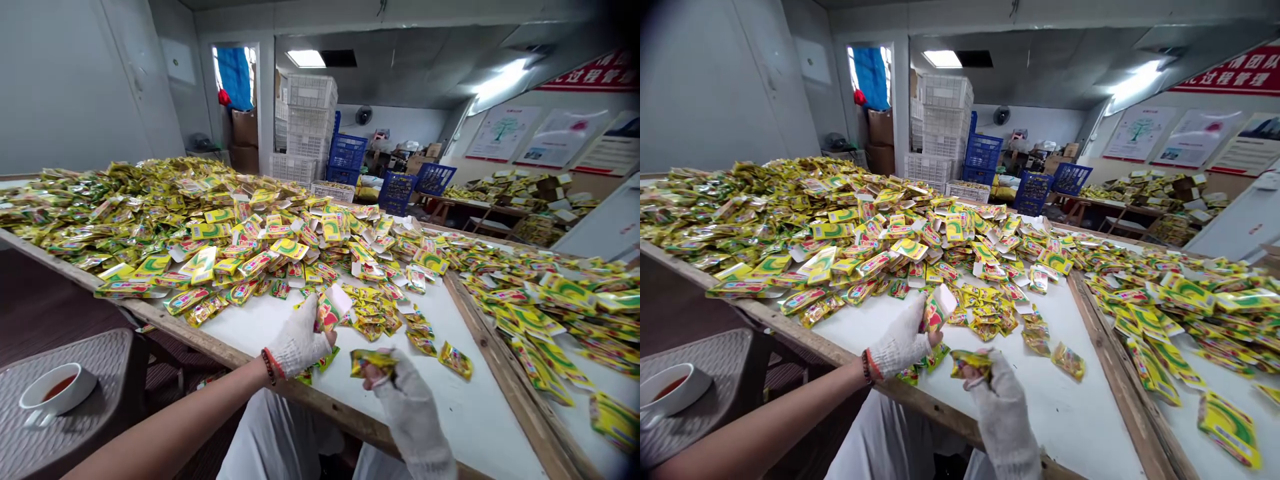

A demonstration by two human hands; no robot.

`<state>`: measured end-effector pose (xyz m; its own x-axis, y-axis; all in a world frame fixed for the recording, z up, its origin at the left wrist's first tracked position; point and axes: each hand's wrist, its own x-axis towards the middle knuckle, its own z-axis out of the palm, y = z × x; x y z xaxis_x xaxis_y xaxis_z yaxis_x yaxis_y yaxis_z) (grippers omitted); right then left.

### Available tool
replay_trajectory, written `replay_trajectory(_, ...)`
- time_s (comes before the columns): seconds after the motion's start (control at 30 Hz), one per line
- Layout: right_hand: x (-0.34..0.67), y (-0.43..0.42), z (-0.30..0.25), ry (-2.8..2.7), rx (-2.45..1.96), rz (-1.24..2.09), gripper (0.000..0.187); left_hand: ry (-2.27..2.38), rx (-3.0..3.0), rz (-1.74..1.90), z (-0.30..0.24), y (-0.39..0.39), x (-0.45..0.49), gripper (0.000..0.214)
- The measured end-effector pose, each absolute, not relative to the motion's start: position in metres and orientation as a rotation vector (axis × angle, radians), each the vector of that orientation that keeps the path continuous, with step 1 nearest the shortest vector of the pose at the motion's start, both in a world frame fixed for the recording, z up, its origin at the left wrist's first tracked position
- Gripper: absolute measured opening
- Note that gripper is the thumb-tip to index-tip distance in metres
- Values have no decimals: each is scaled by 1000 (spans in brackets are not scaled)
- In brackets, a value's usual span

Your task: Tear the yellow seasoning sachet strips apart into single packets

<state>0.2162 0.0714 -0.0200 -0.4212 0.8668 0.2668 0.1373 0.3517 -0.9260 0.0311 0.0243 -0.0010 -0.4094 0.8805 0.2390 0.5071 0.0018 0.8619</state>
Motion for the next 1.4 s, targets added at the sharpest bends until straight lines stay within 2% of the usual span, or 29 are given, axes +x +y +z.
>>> replay_trajectory(0.1, 225, 74, -1, -1599, -937, 1246, 32, 2210, 1816, 964, -8, 15, 30, 50)
replay_trajectory(0.2, 225, 78, 8, -1701, -1008, 1215, 31, 2199, 2027, 723, -7, 8, 36, 57)
replay_trajectory(0.4, 225, 89, 2, -2115, -1186, 933, 25, 2169, 2145, 512, 6, 2, 42, 52)
replay_trajectory(0.57, 216, 85, -3, -2137, -1160, 518, 29, 2211, 2116, 514, 2, 4, 53, 51)
replay_trajectory(0.63, 215, 82, -3, -2140, -1175, 596, 27, 2231, 2072, 539, -2, 4, 55, 51)
replay_trajectory(0.77, 223, 81, 0, -2176, -1206, 1225, 32, 2223, 2079, 534, -2, 2, 51, 54)
replay_trajectory(0.93, 228, 81, 2, -2145, -1235, 1185, 26, 2193, 2212, 419, 7, 4, 51, 49)
replay_trajectory(1.13, 232, 78, -8, -2064, -1176, 1536, 39, 2174, 2226, 375, 11, 1, 48, 52)
replay_trajectory(1.4, 216, 74, -3, -2074, -1262, 1063, 14, 2144, 2267, 385, 5, 2, 56, 50)
